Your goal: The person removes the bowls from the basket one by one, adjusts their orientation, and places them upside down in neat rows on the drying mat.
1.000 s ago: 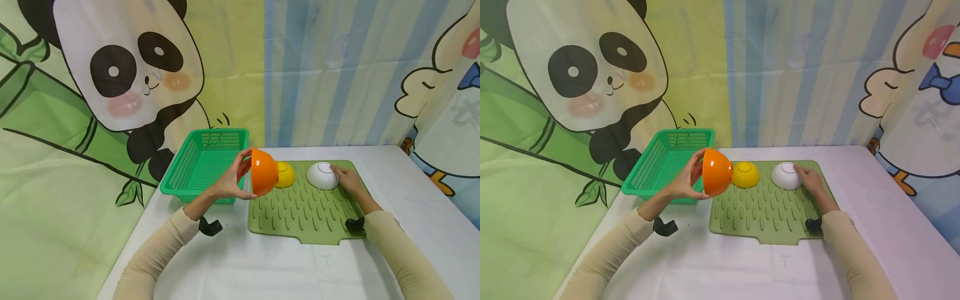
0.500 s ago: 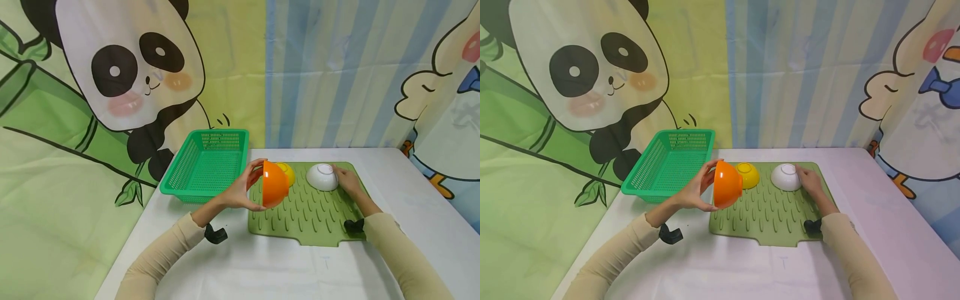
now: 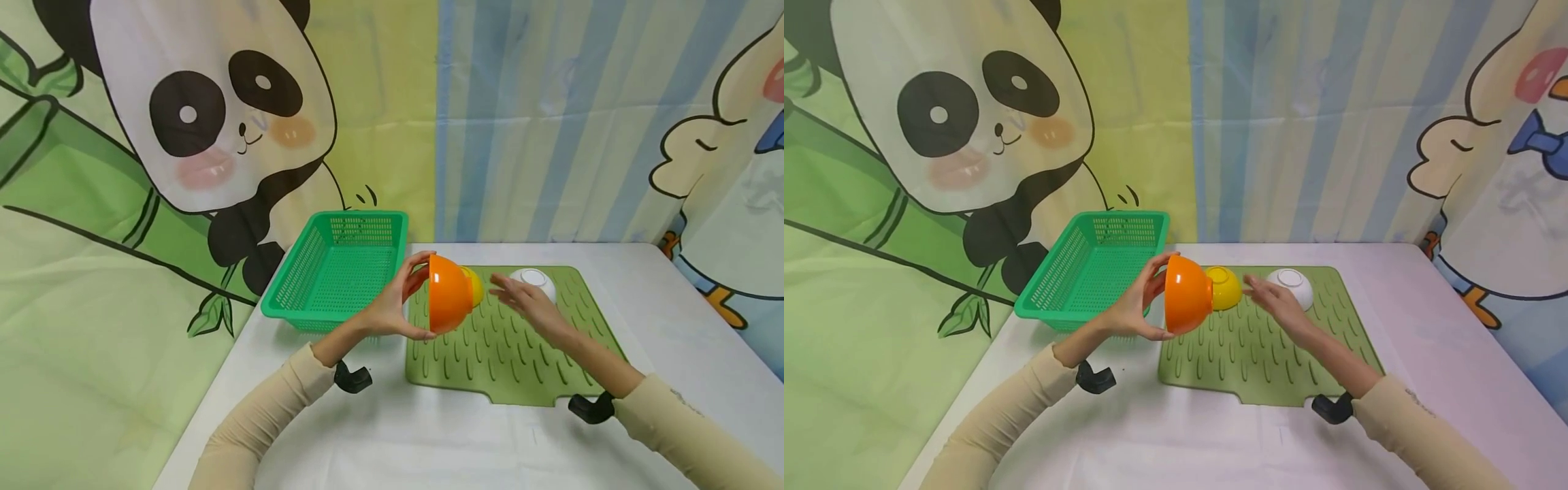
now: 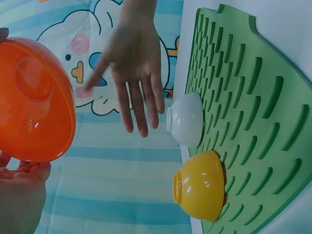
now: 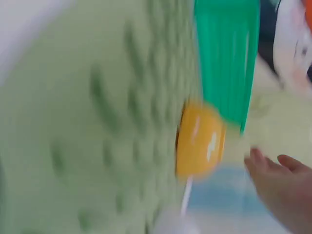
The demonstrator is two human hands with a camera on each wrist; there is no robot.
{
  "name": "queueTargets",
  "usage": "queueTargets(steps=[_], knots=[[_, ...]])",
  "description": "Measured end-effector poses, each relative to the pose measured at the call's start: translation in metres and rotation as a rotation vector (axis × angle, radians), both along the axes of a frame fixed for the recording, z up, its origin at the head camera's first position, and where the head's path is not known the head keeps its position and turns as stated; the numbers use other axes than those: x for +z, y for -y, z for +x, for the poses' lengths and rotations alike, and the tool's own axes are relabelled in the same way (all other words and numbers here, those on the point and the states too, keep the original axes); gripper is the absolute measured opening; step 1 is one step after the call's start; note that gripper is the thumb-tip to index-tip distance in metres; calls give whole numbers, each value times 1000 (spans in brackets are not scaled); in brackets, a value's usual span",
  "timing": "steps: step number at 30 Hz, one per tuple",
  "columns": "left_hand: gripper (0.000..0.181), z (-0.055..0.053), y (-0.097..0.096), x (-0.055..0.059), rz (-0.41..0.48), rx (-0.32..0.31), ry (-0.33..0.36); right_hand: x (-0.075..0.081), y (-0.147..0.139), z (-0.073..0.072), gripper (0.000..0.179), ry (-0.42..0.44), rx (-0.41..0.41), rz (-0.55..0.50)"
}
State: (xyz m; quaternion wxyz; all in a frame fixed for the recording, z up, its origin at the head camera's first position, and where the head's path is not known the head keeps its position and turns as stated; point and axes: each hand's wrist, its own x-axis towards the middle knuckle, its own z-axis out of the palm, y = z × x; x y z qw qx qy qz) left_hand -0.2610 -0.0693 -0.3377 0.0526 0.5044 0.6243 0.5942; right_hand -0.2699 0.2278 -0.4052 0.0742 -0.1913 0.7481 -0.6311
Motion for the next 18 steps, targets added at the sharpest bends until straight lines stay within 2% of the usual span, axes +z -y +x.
queueTargets(steps=[2,4,7,9,12,15,18], knots=[[107,1,0,2,0,2,-7,3,16,13,65,208,174,-243],[107,0,0,2,0,2,-9,3,31,24,69,390,304,-434],[108,0,0,2,-6,-7,-3,-1,50,39,72,565,447,-646],[110,1,-1,2,-14,-13,3,-5,61,47,73,634,533,-763],[114,2,-3,1,-20,-21,0,-6,75,56,77,708,596,-887],[115,3,-3,1,-22,-20,-8,-4,85,65,81,746,603,-956],[115,3,-3,1,-22,-24,-9,-3,92,72,82,744,587,-991]])
